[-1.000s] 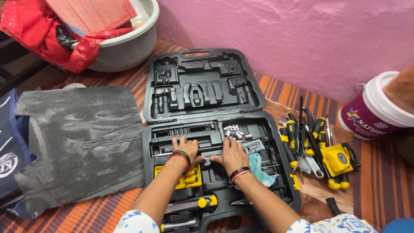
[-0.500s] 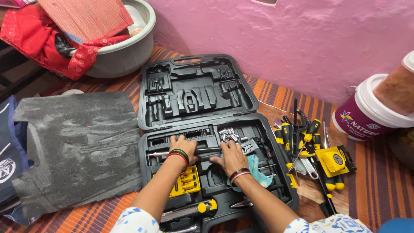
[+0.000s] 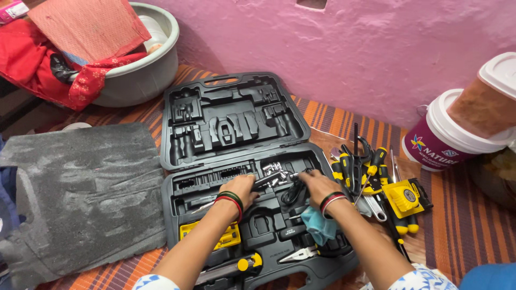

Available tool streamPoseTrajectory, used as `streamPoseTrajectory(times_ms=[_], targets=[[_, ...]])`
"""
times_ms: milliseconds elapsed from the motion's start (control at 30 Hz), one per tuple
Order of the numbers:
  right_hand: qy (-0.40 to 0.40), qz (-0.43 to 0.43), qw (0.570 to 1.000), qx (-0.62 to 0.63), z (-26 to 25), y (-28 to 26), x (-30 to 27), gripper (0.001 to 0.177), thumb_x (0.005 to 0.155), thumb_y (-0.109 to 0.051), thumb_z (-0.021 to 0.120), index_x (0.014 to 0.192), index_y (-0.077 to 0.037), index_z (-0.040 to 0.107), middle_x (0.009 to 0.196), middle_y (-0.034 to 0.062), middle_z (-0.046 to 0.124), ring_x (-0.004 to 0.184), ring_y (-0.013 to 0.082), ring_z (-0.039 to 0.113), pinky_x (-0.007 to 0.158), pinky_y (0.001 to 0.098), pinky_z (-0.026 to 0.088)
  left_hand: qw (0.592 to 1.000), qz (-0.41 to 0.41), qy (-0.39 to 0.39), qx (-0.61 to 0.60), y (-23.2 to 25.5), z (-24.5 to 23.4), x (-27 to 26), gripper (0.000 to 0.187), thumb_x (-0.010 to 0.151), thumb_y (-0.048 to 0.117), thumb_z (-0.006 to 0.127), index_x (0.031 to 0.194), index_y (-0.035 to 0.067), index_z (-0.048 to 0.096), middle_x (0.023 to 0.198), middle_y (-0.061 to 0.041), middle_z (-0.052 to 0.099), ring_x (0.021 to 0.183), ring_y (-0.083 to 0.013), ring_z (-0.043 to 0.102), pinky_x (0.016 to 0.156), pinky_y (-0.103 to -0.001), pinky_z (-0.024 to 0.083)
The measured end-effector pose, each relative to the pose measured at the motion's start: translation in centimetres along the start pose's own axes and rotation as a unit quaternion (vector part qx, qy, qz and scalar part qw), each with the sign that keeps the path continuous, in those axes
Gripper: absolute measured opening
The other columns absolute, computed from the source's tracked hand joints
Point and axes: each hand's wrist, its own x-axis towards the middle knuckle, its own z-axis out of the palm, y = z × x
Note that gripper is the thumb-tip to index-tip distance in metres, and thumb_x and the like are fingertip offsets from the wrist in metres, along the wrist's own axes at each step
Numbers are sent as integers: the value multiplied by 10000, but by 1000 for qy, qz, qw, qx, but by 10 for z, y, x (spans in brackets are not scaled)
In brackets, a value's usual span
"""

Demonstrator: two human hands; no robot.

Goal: The person opens a black tool kit and systematically removes various tools, including screwdrivers, pliers, and wrenches, placing them on the floor. They then wipe the interior of the kit with a cloth and begin placing the tools back into their designated slots.

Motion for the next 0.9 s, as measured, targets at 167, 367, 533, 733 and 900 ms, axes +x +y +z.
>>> streamPoseTrajectory(times_ms=[167,367,533,733,900], targets=[[33,-57,992,-104,14,-9,7,614,848,-67,653,1396,-321,549,1433,113,465,1262,397,552,955,465,550,997,-74,-27,-28,-12,5,-5,393,872,322,768,1180,113,643,1170,-182,683,1103,-398,660,939,-486,544],[145,-88,958,-233,47,-24,20,207,909,-159,626,1102,-164,701,1150,116,600,1094,347,629,690,442,614,996,-70,-44,-42,-5,4,-6,403,870,309,757,1196,103,640,1114,-181,721,1093,-384,678,939,-481,544],[233,-152,941,-193,47,-9,10,116,876,-116,621,941,-90,713,989,80,641,918,271,683,598,395,608,998,-14,5,-54,9,-9,-1,393,817,295,793,1114,75,657,1074,-176,711,1056,-377,670,894,-474,543],[351,-201,913,-58,-4,32,-31,201,879,-101,612,1070,-86,672,923,91,623,872,269,687,667,389,589,981,150,58,-107,39,-16,29,250,837,164,717,1023,22,631,974,-211,678,972,-408,648,838,-482,511],[390,-29,920,-25,-44,94,-54,102,945,-118,605,1018,-85,668,977,105,653,869,300,691,714,414,582,967,242,36,-68,108,4,97,389,867,147,710,1162,-4,506,1081,-256,613,1035,-467,579,882,-539,462]])
